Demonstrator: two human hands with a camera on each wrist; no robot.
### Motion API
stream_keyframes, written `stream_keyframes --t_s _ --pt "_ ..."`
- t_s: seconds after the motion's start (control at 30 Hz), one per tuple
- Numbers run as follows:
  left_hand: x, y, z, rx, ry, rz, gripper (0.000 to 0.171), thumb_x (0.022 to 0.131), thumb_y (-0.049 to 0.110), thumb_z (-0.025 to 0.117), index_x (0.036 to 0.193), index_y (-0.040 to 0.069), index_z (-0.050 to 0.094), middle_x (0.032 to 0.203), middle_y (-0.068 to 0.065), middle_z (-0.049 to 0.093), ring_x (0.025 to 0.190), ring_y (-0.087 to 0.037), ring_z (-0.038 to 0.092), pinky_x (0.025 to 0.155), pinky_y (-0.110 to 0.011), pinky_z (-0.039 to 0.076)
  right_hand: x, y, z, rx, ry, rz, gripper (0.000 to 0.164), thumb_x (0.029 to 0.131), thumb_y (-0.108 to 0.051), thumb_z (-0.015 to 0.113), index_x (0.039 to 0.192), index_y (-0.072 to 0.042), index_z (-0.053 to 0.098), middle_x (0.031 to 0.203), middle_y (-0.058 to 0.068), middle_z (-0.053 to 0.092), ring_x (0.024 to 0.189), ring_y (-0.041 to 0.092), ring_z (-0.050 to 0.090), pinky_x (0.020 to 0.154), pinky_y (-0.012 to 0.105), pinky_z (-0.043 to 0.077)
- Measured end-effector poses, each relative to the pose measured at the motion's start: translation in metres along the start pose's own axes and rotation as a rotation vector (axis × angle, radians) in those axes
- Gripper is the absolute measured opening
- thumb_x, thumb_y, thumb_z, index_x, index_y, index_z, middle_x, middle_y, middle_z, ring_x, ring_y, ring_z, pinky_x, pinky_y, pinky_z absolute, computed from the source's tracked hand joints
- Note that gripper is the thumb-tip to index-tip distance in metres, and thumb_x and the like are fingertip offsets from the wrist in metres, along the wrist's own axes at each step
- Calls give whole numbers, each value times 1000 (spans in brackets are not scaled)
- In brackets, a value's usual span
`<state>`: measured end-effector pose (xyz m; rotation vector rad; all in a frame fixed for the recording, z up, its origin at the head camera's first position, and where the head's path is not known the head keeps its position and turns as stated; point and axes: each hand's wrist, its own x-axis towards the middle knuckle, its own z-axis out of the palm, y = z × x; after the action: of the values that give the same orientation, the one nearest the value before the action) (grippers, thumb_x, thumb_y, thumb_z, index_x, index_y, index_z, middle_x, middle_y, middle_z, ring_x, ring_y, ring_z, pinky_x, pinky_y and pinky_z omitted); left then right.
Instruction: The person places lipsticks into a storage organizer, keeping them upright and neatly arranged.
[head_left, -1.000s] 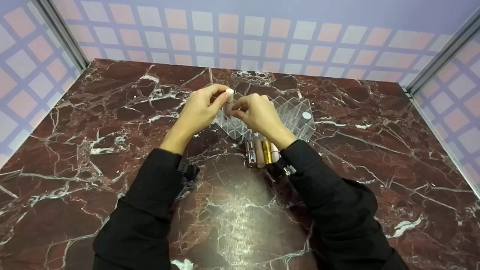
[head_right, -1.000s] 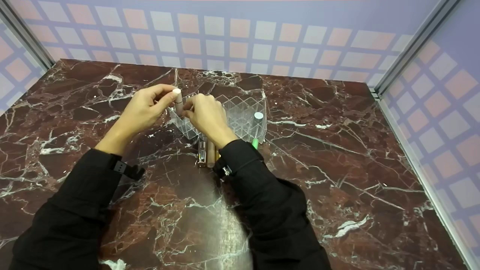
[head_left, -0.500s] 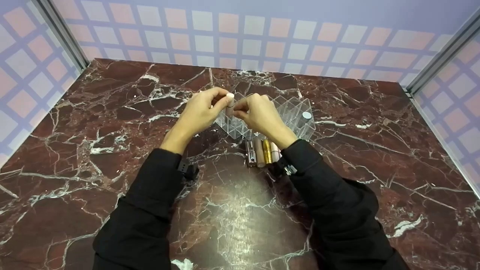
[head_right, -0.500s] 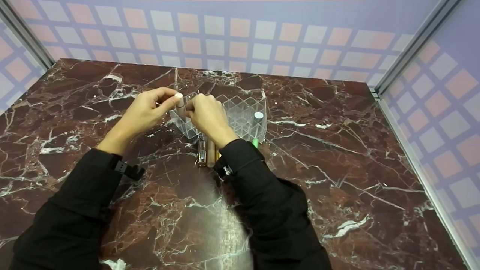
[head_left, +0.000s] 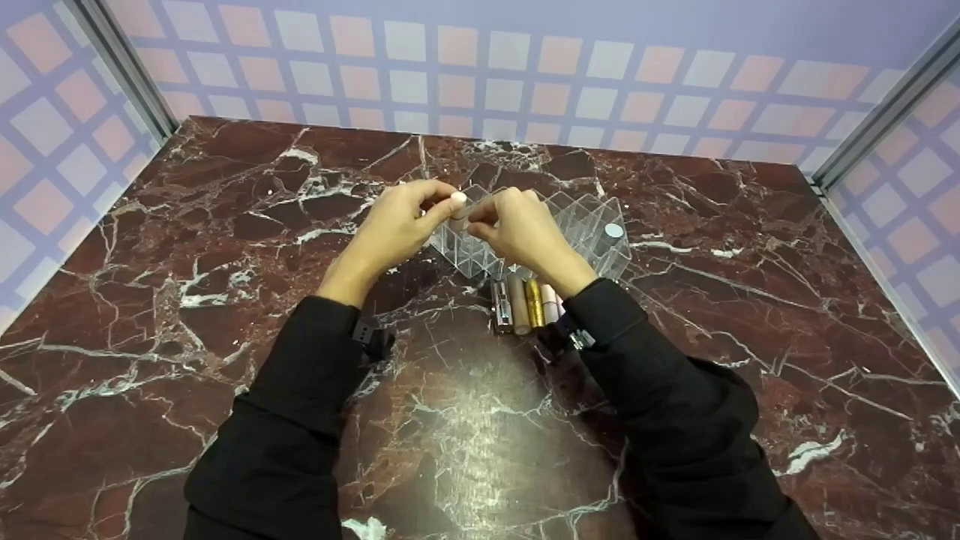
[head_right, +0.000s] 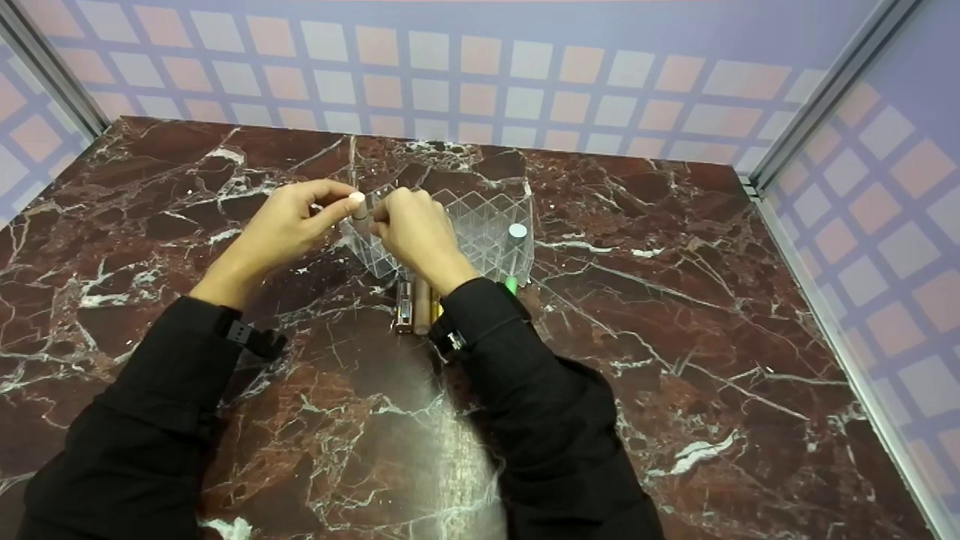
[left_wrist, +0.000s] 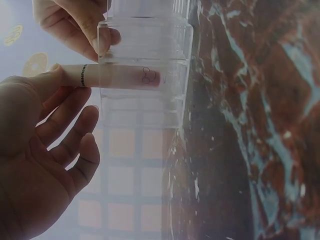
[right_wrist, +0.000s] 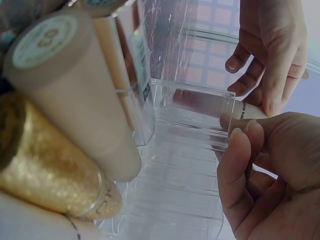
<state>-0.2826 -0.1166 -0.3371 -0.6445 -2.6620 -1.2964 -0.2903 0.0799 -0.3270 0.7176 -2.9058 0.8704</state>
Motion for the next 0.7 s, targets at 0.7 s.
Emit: stream_keyframes --t_s 0.7 --pt "0 -4 -2 17 -60 -22 27 104 29 64 118 10 76 109 -5 76 78 -19 61 71 -31 47 -2 -1 -1 -16 -2 -9 16 97 -15 74 110 -8 79 110 8 77 95 21 74 89 35 58"
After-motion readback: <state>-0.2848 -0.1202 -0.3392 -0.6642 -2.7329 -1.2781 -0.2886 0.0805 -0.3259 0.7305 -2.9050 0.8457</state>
